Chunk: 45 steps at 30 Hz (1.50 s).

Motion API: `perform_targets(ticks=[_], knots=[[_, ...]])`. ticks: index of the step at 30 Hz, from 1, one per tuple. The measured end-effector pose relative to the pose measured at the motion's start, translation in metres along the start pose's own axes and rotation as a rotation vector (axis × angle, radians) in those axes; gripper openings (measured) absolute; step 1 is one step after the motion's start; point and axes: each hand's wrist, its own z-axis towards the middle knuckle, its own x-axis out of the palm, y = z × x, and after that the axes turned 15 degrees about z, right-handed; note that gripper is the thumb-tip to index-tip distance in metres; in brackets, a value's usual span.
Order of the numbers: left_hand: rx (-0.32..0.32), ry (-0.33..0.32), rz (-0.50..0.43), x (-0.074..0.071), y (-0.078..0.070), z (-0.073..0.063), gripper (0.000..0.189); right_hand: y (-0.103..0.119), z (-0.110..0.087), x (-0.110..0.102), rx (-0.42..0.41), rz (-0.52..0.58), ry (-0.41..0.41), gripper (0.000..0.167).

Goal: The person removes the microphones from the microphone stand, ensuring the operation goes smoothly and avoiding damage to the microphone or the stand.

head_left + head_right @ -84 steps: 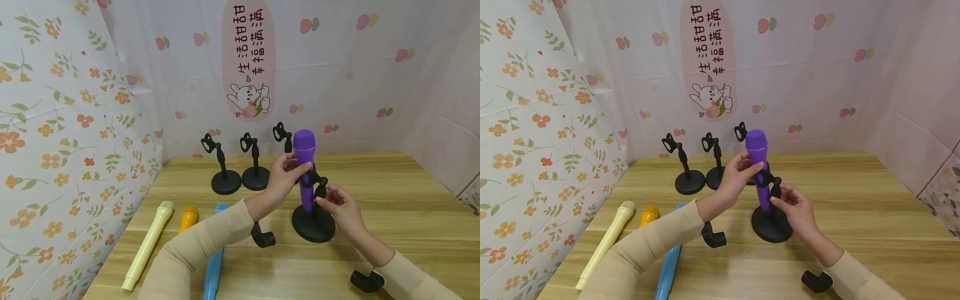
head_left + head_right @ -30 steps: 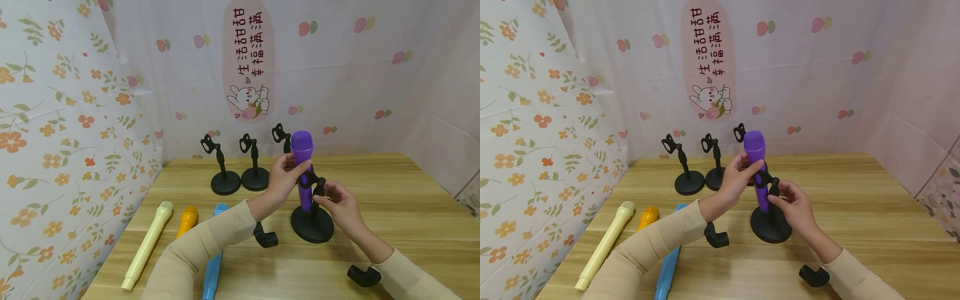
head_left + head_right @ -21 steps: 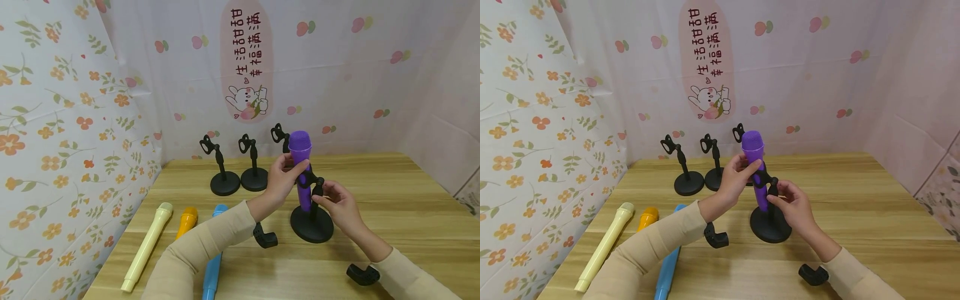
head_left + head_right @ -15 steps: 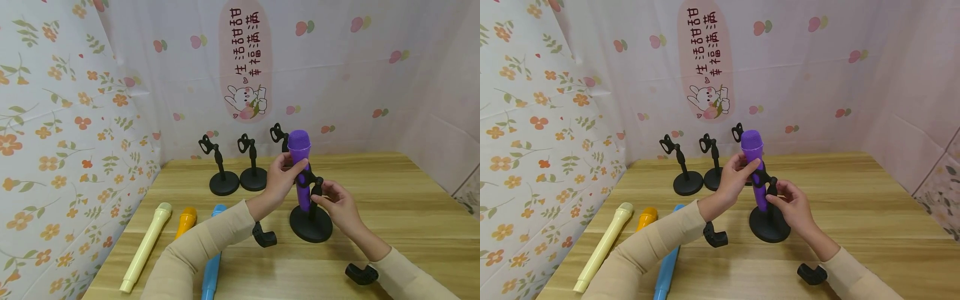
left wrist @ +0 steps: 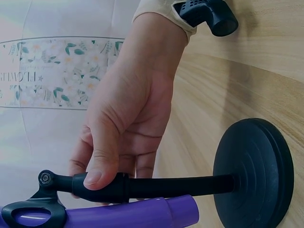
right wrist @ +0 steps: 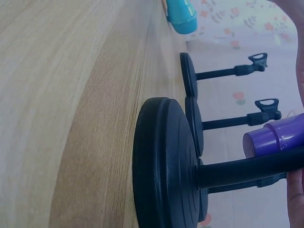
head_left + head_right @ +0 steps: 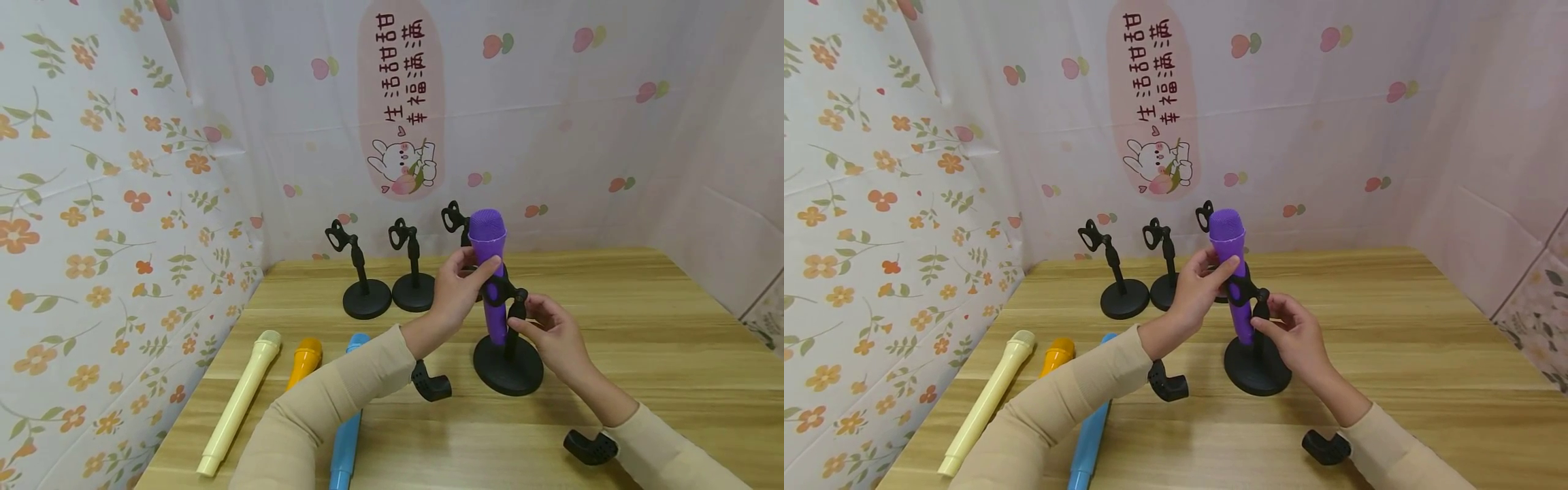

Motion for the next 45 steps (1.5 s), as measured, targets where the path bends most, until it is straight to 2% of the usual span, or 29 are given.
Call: perform_targets(ticks=[19,45], knots=[[0.035,0.005,-0.034,-0.0037,0.0018,0.0057,0.029,-0.0004,0.0007,-0.0007,0.004,-0.023,0.001,0.032],[0.026,-0.005,-0.069,-0.0093,-0.0014,0.0102,0.035,0.0016,-0.0001,-0.0008,0.034,-0.062,-0.003,0.034]])
